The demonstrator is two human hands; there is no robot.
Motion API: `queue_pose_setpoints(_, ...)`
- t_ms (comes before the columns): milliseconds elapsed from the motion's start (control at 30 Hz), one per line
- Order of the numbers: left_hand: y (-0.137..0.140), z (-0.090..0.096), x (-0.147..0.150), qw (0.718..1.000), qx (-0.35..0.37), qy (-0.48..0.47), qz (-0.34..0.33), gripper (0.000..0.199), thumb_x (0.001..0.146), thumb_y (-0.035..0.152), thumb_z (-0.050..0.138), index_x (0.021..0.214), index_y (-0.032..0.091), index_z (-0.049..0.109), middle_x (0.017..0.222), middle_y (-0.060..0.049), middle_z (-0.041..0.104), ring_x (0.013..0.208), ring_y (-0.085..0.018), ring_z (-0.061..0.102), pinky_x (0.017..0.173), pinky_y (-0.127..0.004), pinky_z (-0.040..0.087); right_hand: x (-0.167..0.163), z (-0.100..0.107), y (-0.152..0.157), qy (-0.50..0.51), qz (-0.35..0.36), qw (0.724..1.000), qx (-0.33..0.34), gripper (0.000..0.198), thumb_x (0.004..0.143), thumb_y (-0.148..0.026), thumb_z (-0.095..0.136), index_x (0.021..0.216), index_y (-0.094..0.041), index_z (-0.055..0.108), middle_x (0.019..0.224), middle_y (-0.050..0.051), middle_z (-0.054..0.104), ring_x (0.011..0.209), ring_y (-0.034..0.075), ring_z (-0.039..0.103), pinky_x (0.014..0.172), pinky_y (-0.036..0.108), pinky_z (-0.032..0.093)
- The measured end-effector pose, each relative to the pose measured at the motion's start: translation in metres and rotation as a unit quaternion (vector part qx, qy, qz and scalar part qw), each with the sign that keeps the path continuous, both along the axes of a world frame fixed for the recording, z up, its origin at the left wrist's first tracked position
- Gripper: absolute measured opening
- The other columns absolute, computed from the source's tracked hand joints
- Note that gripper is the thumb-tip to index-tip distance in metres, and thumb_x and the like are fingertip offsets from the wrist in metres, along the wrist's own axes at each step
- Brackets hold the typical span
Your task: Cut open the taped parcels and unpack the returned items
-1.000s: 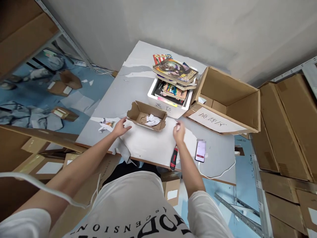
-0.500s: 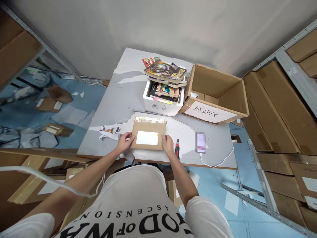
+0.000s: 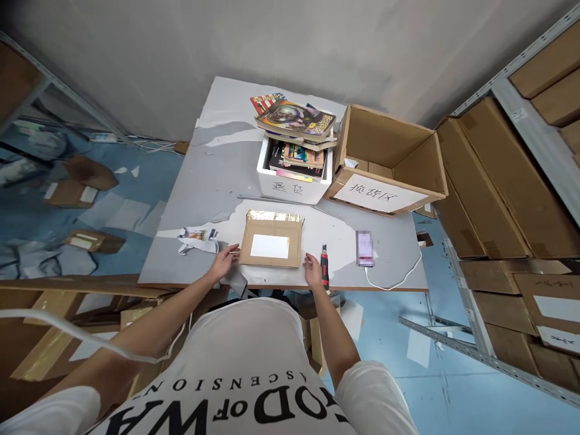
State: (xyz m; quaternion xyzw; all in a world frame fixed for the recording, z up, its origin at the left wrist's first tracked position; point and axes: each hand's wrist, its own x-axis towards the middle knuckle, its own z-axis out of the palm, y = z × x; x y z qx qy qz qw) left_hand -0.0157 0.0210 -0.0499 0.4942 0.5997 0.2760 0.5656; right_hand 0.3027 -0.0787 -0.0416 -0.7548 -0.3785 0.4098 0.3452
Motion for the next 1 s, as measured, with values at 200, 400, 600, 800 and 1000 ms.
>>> queue_pose_setpoints(200, -0.028, 0.004, -0.006, 0.991, 0.036, -0.004, -0.125, 0.064, 0.061, 0.032, 0.066, 0.122, 0.014, 0.058, 0.122, -0.014, 0.063, 0.113, -0.030, 0.059, 0.098, -0.048, 0.046, -0.018, -0.003, -0.023, 0.003, 0.083, 0.997, 0.002, 0.047, 0.074, -0.030, 0.056, 0.120, -0.021, 0.052, 0.130, 0.012, 0.052, 0.110, 0.022, 0.058, 0.088, 0.038, 0.050)
queue_pose_setpoints(400, -0.029, 0.072, 0.010, 0.993, 0.107, -0.006, -0.057, 0.056, 0.073, 0.046, 0.064, 0.121, 0.018, 0.054, 0.135, -0.015, 0.053, 0.124, -0.028, 0.051, 0.097, -0.044, 0.048, -0.026, 0.067, -0.011, -0.003, 0.016, 0.998, 0.054, 0.028, 0.086, -0.048, 0.042, 0.090, -0.021, 0.049, 0.094, 0.008, 0.065, 0.087, 0.020, 0.061, 0.079, 0.034, 0.047)
queue_pose_setpoints(600, -0.039, 0.107, 0.029, 0.991, 0.111, 0.068, -0.016, 0.067, 0.072, 0.045, 0.069, 0.128, 0.018, 0.046, 0.125, -0.014, 0.058, 0.112, -0.028, 0.058, 0.094, -0.043, 0.048, -0.025, 0.119, -0.015, -0.143, 0.039, 0.989, -0.011, 0.033, 0.089, -0.054, 0.037, 0.084, -0.023, 0.048, 0.079, 0.003, 0.063, 0.074, 0.020, 0.058, 0.067, 0.030, 0.039)
queue_pose_setpoints(800, -0.037, 0.090, 0.043, 0.991, 0.086, 0.101, 0.009, 0.067, 0.073, 0.047, 0.068, 0.128, 0.016, 0.046, 0.124, -0.015, 0.058, 0.113, -0.029, 0.057, 0.097, -0.044, 0.044, -0.027, 0.109, -0.001, -0.172, 0.036, 0.982, -0.065, 0.037, 0.090, -0.055, 0.031, 0.083, -0.023, 0.048, 0.082, 0.004, 0.065, 0.076, 0.021, 0.059, 0.065, 0.029, 0.038)
queue_pose_setpoints(1000, -0.009, 0.093, 0.058, 0.991, 0.061, 0.120, 0.020, 0.070, 0.071, 0.050, 0.070, 0.127, 0.017, 0.047, 0.122, -0.014, 0.059, 0.112, -0.029, 0.057, 0.096, -0.042, 0.044, -0.014, 0.113, 0.032, -0.229, 0.092, 0.962, -0.119, 0.035, 0.093, -0.052, 0.029, 0.088, -0.023, 0.047, 0.084, 0.008, 0.065, 0.079, 0.023, 0.060, 0.068, 0.031, 0.040)
